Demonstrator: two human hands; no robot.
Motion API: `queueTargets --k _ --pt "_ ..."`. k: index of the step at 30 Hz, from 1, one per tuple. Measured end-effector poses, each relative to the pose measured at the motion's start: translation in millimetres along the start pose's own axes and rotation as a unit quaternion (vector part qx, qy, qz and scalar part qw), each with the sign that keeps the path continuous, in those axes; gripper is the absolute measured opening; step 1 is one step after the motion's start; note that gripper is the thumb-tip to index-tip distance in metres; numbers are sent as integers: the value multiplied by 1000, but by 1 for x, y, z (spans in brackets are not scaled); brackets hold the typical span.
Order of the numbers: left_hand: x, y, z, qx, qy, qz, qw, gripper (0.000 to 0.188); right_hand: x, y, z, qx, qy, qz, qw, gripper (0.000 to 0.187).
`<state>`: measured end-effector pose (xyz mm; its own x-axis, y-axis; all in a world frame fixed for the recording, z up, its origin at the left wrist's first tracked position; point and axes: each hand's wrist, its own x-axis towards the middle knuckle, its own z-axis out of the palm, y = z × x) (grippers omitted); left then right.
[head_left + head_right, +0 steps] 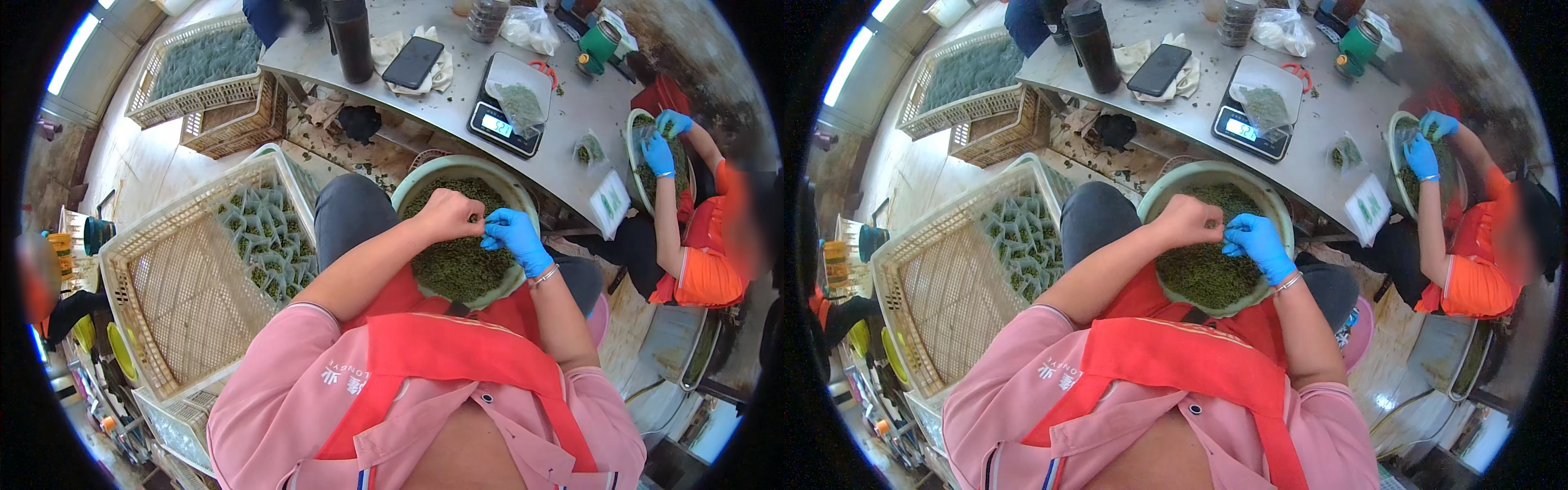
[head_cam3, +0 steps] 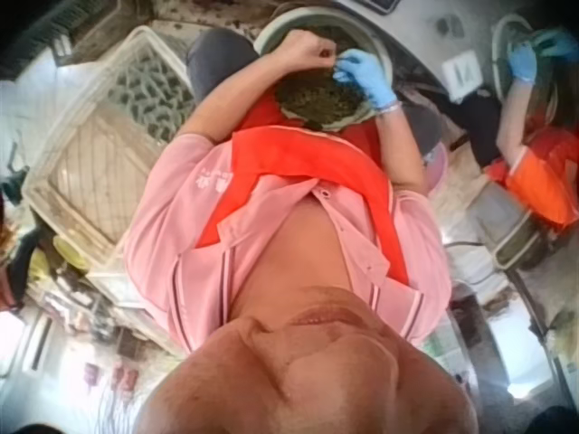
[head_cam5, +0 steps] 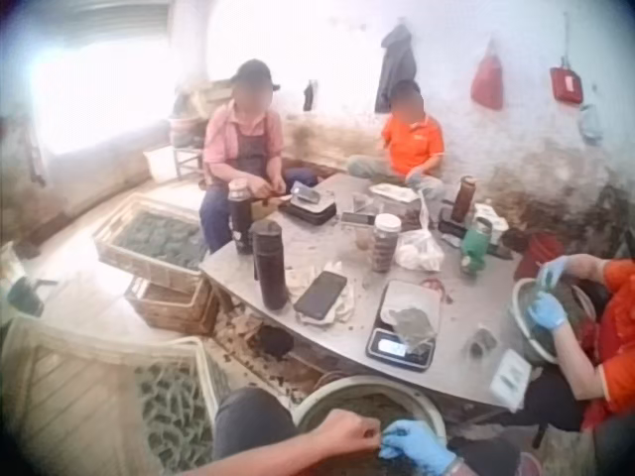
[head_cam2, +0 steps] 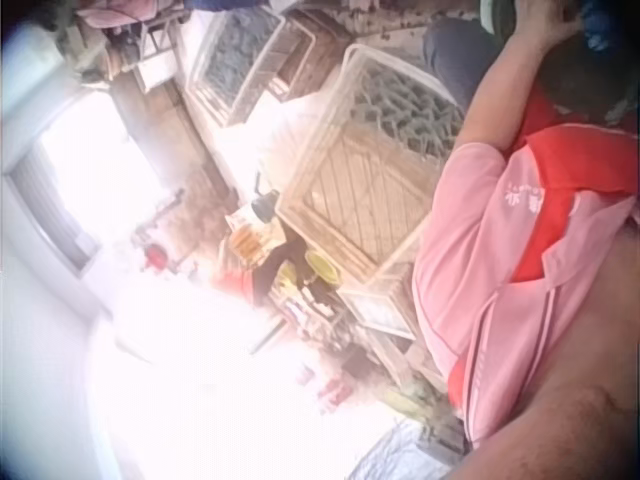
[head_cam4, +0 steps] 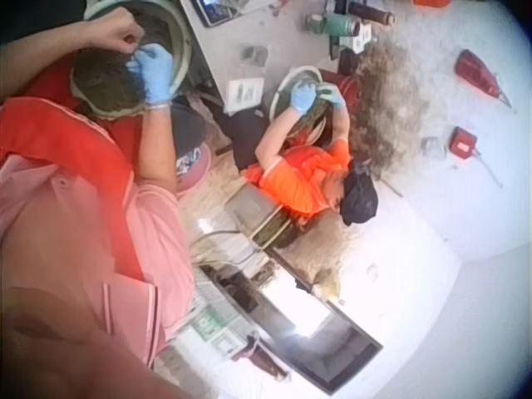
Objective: The person scoops green tea leaves from a bowl on their lap into small plastic bags, weighs each bag on a digital scale, and places the filled bags into a basket. They repeat this process continuously.
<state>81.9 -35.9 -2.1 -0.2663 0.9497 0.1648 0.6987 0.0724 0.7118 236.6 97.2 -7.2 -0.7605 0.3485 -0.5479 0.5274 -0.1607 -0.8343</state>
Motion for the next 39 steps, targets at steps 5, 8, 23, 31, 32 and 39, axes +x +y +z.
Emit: queueTargets --k 5,8,23,31,32,39 --pt "1 -7 -15 -62 56 -38 996 16 -2 25 -13 7 -4 72 997 7" --pt "1 -6 -10 -59 1 -55 997 19 15 -14 -30 147 53 -70 985 10" --pt "48 -32 -75 4 103 -84 991 24 37 -10 -38 -12 284 -296 912 26" --pt "60 -64 -63 -79 212 -171 959 24 81 -58 -43 -364 374 -391 758 31" --pt "59 -57 -61 -37 206 -157 965 25 90 -64 -47 -397 377 -381 745 28" --pt "79 -64 -48 177 350 -23 920 46 77 -154 0 -548 273 -355 707 16"
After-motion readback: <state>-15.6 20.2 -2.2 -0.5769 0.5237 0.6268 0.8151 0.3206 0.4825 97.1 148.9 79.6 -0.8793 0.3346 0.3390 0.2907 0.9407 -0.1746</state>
